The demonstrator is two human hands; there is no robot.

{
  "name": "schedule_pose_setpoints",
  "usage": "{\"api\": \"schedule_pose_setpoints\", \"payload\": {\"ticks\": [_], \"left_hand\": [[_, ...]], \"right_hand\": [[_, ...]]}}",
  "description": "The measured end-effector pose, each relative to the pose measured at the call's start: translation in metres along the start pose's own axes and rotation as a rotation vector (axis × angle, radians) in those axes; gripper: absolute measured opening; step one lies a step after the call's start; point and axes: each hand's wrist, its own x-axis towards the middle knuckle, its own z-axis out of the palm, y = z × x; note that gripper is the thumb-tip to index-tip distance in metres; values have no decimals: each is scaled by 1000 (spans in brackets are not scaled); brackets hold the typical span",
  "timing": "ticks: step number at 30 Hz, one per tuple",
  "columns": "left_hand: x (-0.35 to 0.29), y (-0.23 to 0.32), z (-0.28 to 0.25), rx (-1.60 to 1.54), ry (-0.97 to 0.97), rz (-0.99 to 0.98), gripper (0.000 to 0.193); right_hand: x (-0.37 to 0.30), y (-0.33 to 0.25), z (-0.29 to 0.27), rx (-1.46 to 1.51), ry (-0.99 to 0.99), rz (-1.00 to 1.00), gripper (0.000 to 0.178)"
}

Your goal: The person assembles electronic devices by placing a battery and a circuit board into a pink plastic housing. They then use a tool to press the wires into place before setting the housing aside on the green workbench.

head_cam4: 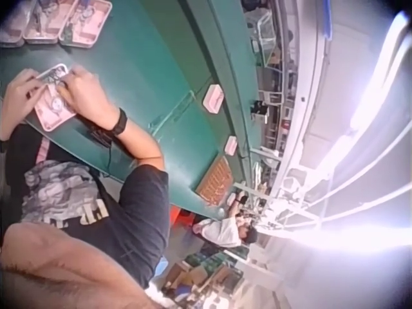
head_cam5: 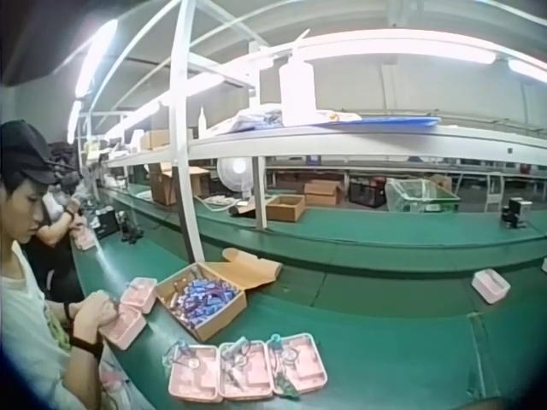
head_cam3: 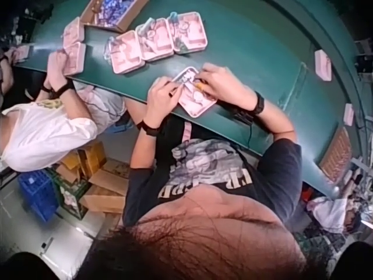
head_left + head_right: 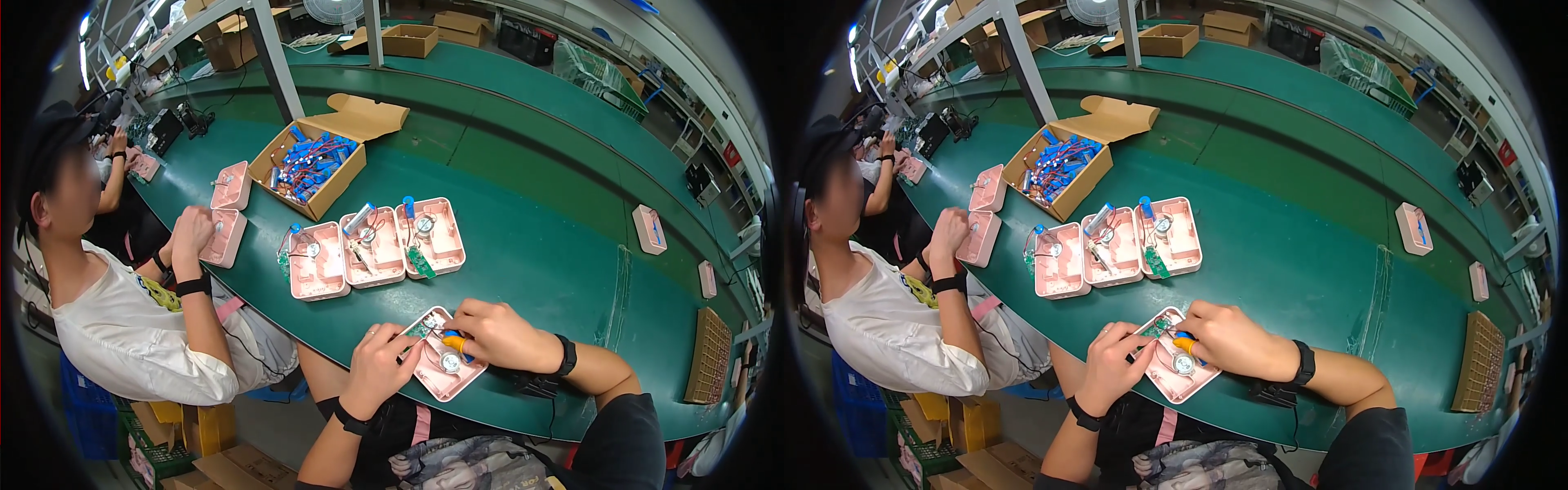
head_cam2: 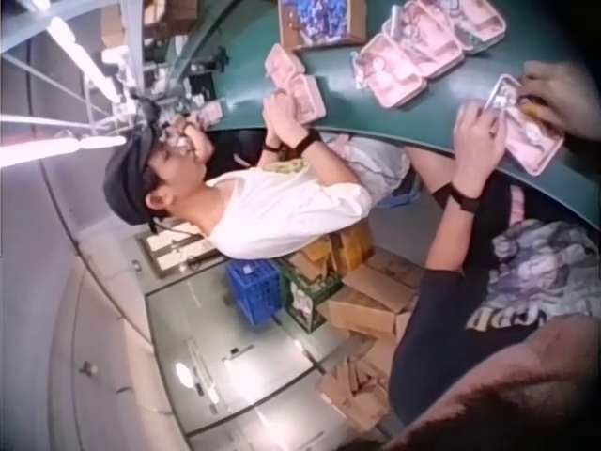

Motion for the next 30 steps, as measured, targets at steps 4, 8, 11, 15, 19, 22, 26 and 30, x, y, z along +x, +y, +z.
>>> {"api": "schedule_pose_setpoints", "payload": {"ticks": [4,8,11,15,19,22,26,30], "left_hand": [[-1,-3,1,-5,2,-1,9],[-1,-2,1,-4,12,3,9],[-2,-2,2,4,18,-5,8],[-1,1,2,17,27,-20,9],[-7,6,5,61,83,-57,7],[-12,11,9,114,145,-80,6],[-13,19,14,201,179,-111,8],[-9,15,15,243,134,-47,13]], "right_hand": [[-2,-1,11,-216,34,-90,36],[-6,-10,9,-430,39,-111,40],[-14,-16,3,-461,20,-125,43],[-21,-17,6,-516,-16,-133,57],[-16,-16,10,-460,-119,-21,69],[-22,-19,15,-390,-158,36,88],[-22,-29,22,-438,-112,76,104],[-15,-23,16,-443,-188,97,108]]}}
